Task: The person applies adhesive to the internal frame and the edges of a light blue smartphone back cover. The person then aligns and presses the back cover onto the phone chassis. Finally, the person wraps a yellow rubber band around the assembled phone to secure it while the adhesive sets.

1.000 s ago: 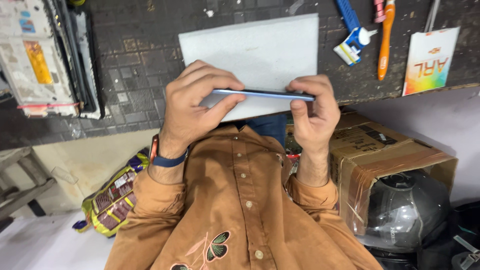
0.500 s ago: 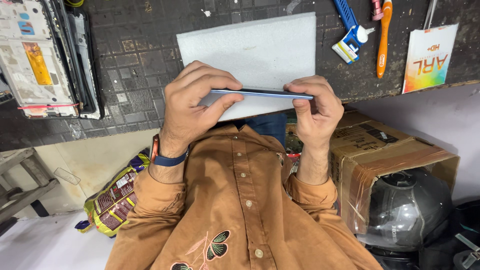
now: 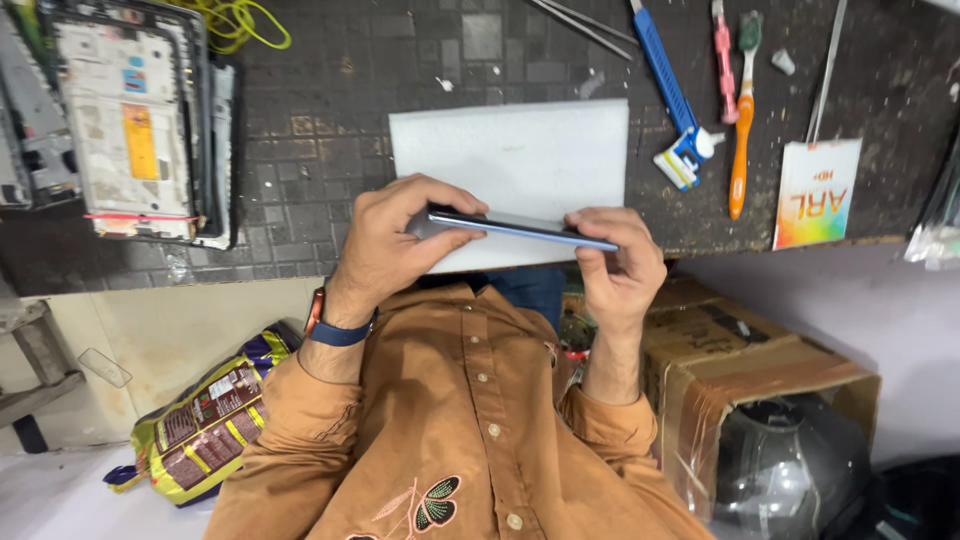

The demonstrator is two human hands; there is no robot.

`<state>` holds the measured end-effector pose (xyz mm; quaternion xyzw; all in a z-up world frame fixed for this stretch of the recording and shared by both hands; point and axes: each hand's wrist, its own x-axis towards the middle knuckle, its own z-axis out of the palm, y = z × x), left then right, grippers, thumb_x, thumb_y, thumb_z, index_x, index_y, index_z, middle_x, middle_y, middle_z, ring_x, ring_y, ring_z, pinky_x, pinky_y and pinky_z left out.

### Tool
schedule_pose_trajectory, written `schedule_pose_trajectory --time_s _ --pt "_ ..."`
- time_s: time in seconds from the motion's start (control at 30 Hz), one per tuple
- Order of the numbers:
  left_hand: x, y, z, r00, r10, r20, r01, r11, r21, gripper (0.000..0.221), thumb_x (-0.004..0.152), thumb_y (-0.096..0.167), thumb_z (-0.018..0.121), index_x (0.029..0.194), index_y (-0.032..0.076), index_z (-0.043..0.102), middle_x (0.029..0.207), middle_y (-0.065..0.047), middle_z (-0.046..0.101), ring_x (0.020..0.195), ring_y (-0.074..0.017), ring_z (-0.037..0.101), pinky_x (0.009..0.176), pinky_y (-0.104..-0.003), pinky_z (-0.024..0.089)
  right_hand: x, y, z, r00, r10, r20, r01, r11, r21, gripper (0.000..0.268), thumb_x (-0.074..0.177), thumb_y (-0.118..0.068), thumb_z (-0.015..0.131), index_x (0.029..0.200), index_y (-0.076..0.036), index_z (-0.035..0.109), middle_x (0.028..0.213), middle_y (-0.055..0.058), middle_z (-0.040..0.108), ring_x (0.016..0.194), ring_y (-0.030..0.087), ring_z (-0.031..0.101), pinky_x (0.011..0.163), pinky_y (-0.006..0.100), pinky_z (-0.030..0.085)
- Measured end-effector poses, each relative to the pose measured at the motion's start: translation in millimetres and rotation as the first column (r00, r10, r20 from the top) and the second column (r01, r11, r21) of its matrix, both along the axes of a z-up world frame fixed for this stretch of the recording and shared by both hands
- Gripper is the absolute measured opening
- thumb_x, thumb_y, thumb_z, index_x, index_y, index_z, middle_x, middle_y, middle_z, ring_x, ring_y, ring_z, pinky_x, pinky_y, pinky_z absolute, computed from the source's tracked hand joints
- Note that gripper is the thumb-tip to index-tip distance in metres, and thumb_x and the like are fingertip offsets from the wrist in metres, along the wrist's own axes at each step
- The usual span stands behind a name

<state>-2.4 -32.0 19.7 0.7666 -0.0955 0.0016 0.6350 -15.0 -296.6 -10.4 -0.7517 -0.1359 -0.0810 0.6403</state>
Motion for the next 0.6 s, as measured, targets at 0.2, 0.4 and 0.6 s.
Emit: schedule_pose_trajectory --time_s 0.2,0.4,0.6 --pt "0.2 2.7 -2.4 0.998 -0.016 0.055 0.015 1.000 0.019 0.022 0.085 0.005 0.085 0.102 0.003 0.071 0.104 -0.009 0.077 0.100 -0.0216 0.077 0.089 -0.031 0.061 -3.2 3.5 -6.6 0.997 -0.013 -0.072 0.017 0.998 0.055 0.021 0.098 0.003 0.073 0.115 0.000 0.061 0.113 0.017 0.069 0.109 0.024 0.071 0.097 0.036 0.060" --pt "-9.4 -1.4 0.3 0.988 0.015 0.151 -0.014 1.000 -0.007 0.022 0.086 0.004 0.084 0.104 0.003 0.072 0.105 -0.010 0.078 0.100 -0.0220 0.077 0.089 -0.031 0.062 -10.1 7.3 -3.6 0.995 -0.043 0.087 0.036 0.996 0.081 0.020 0.098 0.005 0.070 0.115 0.000 0.060 0.110 0.017 0.070 0.105 0.026 0.071 0.092 0.036 0.061" --pt "-31.7 -15.2 10.1 1.000 0.009 0.023 0.002 0.889 -0.459 0.043 0.090 0.006 0.086 0.125 0.001 0.061 0.118 -0.016 0.074 0.115 -0.0255 0.075 0.098 -0.037 0.063 -40.1 17.8 15.7 0.988 -0.043 -0.151 0.113 0.865 0.489 0.025 0.099 -0.002 0.071 0.119 -0.001 0.056 0.113 0.013 0.067 0.105 0.021 0.068 0.095 0.033 0.058"
